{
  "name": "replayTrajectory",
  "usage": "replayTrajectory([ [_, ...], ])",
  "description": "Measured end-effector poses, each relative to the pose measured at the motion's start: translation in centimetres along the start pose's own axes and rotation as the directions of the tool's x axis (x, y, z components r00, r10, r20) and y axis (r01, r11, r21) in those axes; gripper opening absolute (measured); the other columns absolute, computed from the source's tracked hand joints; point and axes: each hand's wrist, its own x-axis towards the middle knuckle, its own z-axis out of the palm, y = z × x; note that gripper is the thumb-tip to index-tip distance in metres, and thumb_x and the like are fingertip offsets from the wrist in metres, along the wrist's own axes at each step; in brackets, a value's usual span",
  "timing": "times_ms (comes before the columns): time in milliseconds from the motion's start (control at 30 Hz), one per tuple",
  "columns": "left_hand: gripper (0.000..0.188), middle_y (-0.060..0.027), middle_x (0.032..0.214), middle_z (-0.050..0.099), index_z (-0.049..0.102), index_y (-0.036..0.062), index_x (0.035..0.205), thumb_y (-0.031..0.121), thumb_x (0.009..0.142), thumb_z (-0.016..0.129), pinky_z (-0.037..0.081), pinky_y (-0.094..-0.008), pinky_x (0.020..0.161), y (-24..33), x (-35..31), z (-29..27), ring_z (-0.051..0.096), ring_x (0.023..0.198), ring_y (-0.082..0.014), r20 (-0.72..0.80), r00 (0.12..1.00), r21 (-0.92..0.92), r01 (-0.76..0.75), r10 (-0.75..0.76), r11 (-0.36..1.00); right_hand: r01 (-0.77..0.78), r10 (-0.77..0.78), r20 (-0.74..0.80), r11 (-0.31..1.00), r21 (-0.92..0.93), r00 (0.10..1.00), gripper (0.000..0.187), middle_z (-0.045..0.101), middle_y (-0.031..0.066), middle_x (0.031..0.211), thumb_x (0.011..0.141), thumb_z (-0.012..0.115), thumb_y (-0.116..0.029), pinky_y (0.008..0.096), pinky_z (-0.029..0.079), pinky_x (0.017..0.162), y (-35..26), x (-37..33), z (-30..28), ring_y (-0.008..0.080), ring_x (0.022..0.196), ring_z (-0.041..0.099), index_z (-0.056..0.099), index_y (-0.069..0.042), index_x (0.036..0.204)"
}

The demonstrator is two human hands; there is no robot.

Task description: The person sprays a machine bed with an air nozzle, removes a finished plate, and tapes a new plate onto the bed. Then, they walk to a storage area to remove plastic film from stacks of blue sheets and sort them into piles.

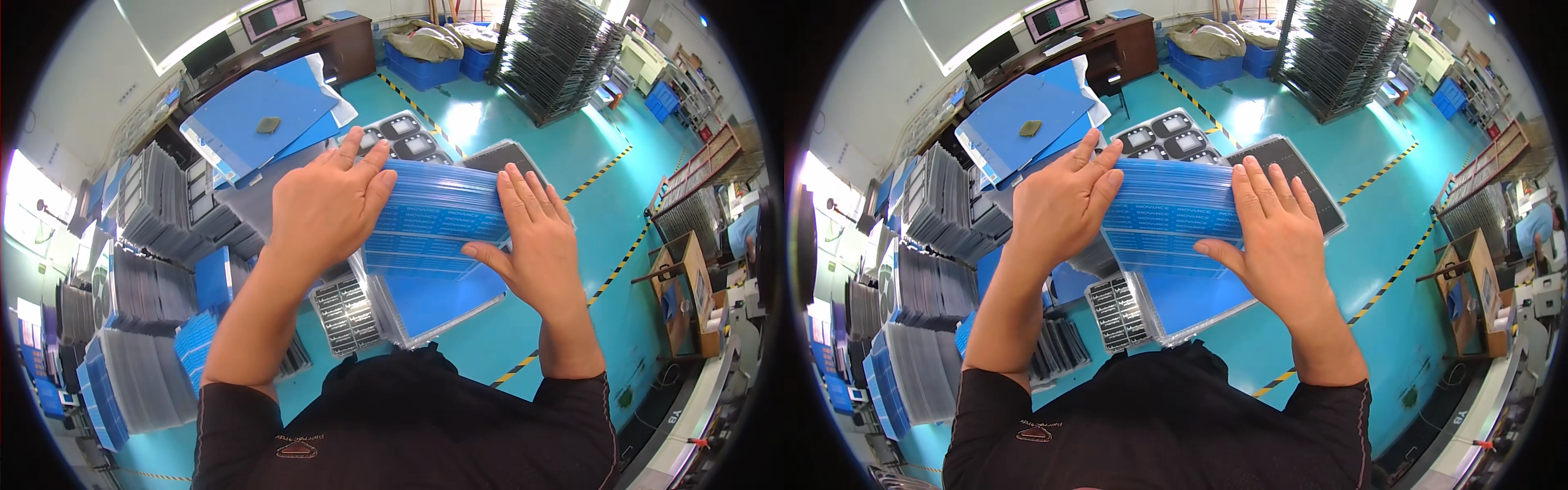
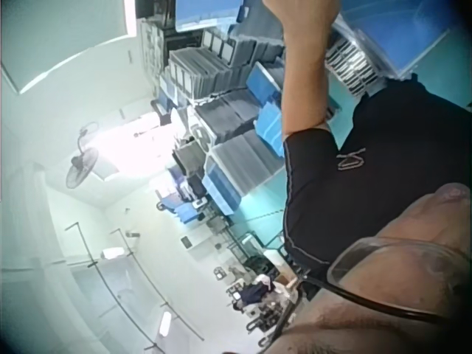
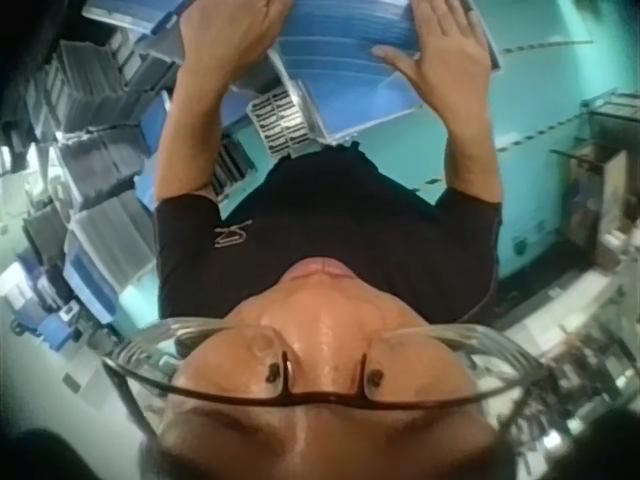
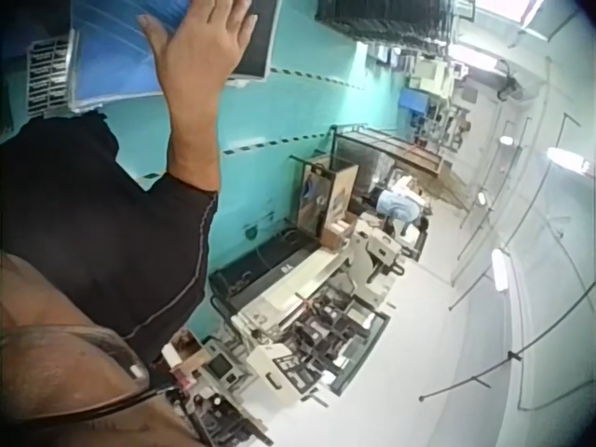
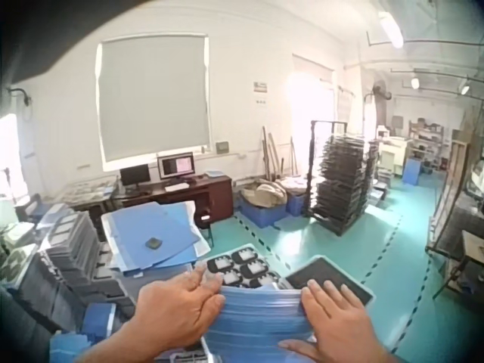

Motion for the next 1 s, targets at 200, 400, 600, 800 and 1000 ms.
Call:
replayTrajectory([
  [200,0.044,-0.0168,0.133,0.061,0.066,0.0127,0.128,0.042,0.099,0.051,0.054,-0.0354,0.084,-0.5,-0.1,0.0,0.067,0.107,-0.0293,0.039,0.998,0.049,-0.059,0.057,0.997,0.051,0.021,-0.172,0.913,0.406,0.985,0.095,0.043,0.0241,0.149,0.075,0.079,-0.052,0.0502,0.034,0.111,1.6,-0.4,3.2,0.0392,0.138,0.041,0.043,0.003,0.142],
  [400,0.079,-0.0191,0.149,0.043,0.034,0.0093,0.152,0.052,0.091,0.061,0.042,-0.04,0.103,-2.6,-2.4,5.3,0.053,0.126,-0.0306,0.05,0.998,-0.785,0.059,-0.031,0.617,0.113,0.444,-0.121,0.044,0.993,0.888,0.1,0.045,0.0167,0.144,0.081,0.076,-0.056,0.0393,0.038,0.108,0.8,-2.8,11.0,0.026,0.131,0.046,0.031,0.003,0.147],
  [600,0.121,-0.0154,0.143,0.043,0.016,0.0031,0.156,0.066,0.073,0.077,0.034,-0.0391,0.11,-3.5,-4.9,12.3,0.044,0.131,-0.0259,0.219,0.965,-0.973,0.203,-0.147,-0.114,-0.01,0.405,0.018,-0.024,1.0,0.914,0.1,0.049,0.0118,0.137,0.08,0.077,-0.056,0.0359,0.042,0.104,0.3,-4.1,12.7,0.0204,0.125,0.048,0.03,0.003,0.146],
  [800,0.119,-0.0122,0.138,0.047,0.027,0.0021,0.151,0.063,0.067,0.084,0.035,-0.0367,0.108,-3.3,-7.7,14.3,0.045,0.129,-0.0217,0.22,0.968,-0.975,0.222,-0.124,0.007,0.033,0.386,-0.01,-0.053,0.998,0.922,0.1,0.049,0.012,0.136,0.079,0.079,-0.054,0.0371,0.041,0.105,-0.2,-5.2,13.5,0.0214,0.124,0.049,0.031,0.003,0.145],
  [1000,0.107,-0.0114,0.137,0.05,0.028,0.0004,0.15,0.048,0.073,0.086,0.037,-0.0368,0.107,-3.9,-8.7,15.5,0.046,0.127,-0.0226,0.381,0.924,-0.917,0.381,0.023,-0.122,0.015,0.365,0.006,-0.057,0.998,0.931,0.095,0.05,0.0117,0.136,0.081,0.078,-0.053,0.0375,0.039,0.105,-0.8,-6.3,15.5,0.0218,0.124,0.049,0.034,0.004,0.143],
])
